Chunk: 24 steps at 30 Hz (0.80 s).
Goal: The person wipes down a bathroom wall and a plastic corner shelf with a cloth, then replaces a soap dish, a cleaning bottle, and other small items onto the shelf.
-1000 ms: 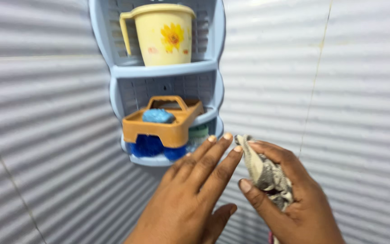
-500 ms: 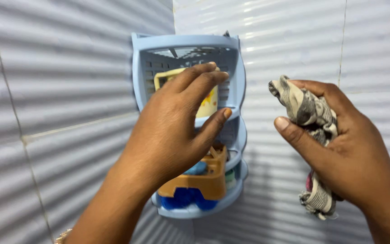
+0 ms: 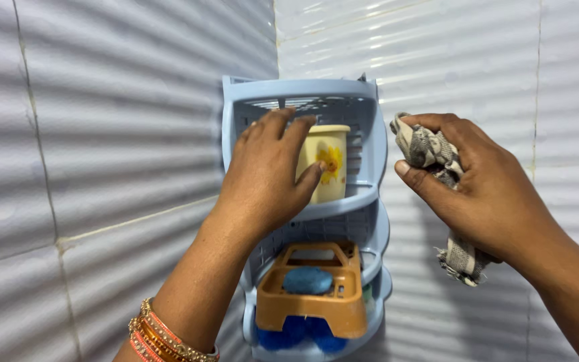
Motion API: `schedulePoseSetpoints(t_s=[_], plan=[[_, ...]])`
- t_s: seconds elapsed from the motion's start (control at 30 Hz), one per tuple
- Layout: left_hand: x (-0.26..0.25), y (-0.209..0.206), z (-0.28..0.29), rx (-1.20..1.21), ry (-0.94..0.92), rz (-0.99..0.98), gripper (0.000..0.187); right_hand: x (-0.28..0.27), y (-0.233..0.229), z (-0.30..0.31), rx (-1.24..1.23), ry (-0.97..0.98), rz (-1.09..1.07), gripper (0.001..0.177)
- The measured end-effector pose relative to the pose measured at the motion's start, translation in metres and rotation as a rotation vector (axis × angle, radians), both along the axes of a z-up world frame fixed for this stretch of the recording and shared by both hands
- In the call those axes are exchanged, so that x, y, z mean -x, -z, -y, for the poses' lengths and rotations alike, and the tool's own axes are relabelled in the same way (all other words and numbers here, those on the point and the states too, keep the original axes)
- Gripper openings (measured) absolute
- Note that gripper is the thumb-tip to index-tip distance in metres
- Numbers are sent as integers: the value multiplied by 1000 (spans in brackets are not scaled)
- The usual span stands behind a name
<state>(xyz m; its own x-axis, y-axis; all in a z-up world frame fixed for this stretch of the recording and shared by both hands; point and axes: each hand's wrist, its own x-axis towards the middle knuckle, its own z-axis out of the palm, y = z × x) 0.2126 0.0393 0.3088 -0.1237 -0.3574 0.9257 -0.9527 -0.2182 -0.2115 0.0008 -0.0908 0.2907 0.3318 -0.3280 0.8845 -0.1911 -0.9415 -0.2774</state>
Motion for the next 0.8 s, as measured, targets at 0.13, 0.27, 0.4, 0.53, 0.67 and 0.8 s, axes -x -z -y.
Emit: schedulePoseSetpoints(t_s=[0.13,0.27,0.4,0.53,0.67,0.8], plan=[[-10,-4,11,-106,-46,-41,65,-11,-17,17,43,-40,-8,55],[-11,-13,15,-141,-77,-80,64,-21,-36,29,-35,0,-56,58],[-9,-25,15,-219,-103,-153,62,-35,-52,39,-31,-71,-100,58],[-9,-43,15,-333,-161,-315,65,-54,-62,43,-73,-111,-204,58],[-14,-49,11,-317,-166,-342,59,-67,-60,52,-49,-229,-265,61],[-20,-42,13,-254,-149,-302,51,-74,-55,57,-124,-230,-268,64]])
